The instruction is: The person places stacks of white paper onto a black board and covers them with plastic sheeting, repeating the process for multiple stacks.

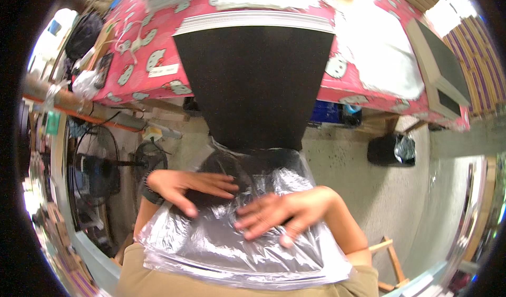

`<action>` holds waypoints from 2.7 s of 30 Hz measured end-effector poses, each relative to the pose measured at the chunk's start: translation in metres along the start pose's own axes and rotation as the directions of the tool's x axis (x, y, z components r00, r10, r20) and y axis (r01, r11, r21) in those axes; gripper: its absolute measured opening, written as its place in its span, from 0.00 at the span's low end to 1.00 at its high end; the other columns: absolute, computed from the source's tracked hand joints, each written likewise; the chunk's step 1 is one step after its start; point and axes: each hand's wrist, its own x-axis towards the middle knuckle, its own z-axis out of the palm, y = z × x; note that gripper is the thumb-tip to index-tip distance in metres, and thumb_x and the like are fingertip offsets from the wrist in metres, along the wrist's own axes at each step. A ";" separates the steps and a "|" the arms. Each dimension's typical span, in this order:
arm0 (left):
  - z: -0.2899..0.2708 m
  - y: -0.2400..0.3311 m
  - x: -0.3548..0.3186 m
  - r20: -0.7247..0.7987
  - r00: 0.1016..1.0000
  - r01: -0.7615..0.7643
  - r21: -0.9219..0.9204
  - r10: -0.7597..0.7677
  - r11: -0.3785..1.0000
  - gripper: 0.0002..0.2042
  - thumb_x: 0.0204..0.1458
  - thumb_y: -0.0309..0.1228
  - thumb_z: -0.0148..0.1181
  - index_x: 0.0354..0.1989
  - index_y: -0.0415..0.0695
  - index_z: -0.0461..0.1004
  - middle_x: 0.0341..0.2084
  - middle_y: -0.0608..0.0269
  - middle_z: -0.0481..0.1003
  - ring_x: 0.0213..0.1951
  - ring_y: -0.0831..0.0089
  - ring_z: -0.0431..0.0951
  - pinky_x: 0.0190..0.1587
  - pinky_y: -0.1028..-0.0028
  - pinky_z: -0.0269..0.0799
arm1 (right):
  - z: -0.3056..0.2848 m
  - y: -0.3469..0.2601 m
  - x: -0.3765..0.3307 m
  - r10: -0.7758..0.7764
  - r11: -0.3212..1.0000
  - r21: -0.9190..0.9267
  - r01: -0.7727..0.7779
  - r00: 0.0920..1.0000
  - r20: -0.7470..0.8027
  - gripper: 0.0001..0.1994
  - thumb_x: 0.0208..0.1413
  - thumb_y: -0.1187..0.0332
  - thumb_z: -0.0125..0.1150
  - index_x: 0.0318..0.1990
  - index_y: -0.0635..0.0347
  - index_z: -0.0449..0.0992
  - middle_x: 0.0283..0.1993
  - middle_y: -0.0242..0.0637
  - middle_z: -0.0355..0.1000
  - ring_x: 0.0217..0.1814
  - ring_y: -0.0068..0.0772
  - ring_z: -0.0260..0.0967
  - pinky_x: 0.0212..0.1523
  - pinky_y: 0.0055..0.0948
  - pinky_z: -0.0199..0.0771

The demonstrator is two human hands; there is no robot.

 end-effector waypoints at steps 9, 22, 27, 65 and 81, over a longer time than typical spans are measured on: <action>-0.010 -0.160 -0.001 -0.668 0.585 0.651 0.048 -0.460 0.758 0.18 0.49 0.39 0.49 0.47 0.43 0.66 0.45 0.51 0.66 0.49 0.62 0.64 0.49 0.69 0.58 | -0.003 0.115 -0.126 0.657 0.467 0.106 -0.878 0.265 -0.705 0.22 0.51 0.54 0.49 0.51 0.53 0.64 0.53 0.43 0.60 0.55 0.36 0.56 0.55 0.30 0.52; 0.007 -0.143 0.019 -0.924 0.372 0.566 0.154 -0.085 0.810 0.08 0.47 0.30 0.52 0.33 0.40 0.73 0.27 0.54 0.73 0.30 0.65 0.73 0.32 0.73 0.67 | -0.173 -0.011 -0.202 -0.506 -0.100 0.221 -0.970 -0.142 -0.851 0.11 0.40 0.65 0.60 0.30 0.62 0.76 0.35 0.45 0.70 0.41 0.39 0.64 0.45 0.31 0.62; 0.015 -0.150 0.013 -0.945 0.293 0.515 0.028 -0.146 0.857 0.08 0.47 0.30 0.52 0.33 0.40 0.73 0.28 0.55 0.73 0.30 0.67 0.73 0.32 0.73 0.67 | -0.189 -0.020 -0.226 -0.436 0.421 0.232 -0.877 -0.420 -0.796 0.08 0.43 0.67 0.59 0.29 0.62 0.75 0.29 0.37 0.72 0.24 0.33 0.68 0.29 0.23 0.66; 0.002 -0.085 0.004 -0.974 0.223 0.169 -0.002 -0.040 0.986 0.14 0.46 0.32 0.54 0.39 0.37 0.70 0.36 0.57 0.71 0.37 0.71 0.71 0.42 0.73 0.64 | -0.105 -0.127 -0.139 -0.863 0.489 -0.417 -0.766 -0.358 -0.356 0.05 0.50 0.75 0.51 0.34 0.65 0.69 0.26 0.34 0.69 0.27 0.20 0.65 0.26 0.15 0.64; -0.017 0.015 0.075 -0.893 0.439 -0.205 -0.205 -0.097 0.957 0.12 0.44 0.30 0.60 0.34 0.36 0.72 0.24 0.68 0.73 0.26 0.82 0.69 0.30 0.82 0.65 | -0.057 -0.029 0.030 0.123 0.980 0.084 -0.179 0.214 -0.969 0.13 0.49 0.66 0.58 0.37 0.68 0.67 0.30 0.30 0.69 0.33 0.14 0.63 0.34 0.15 0.64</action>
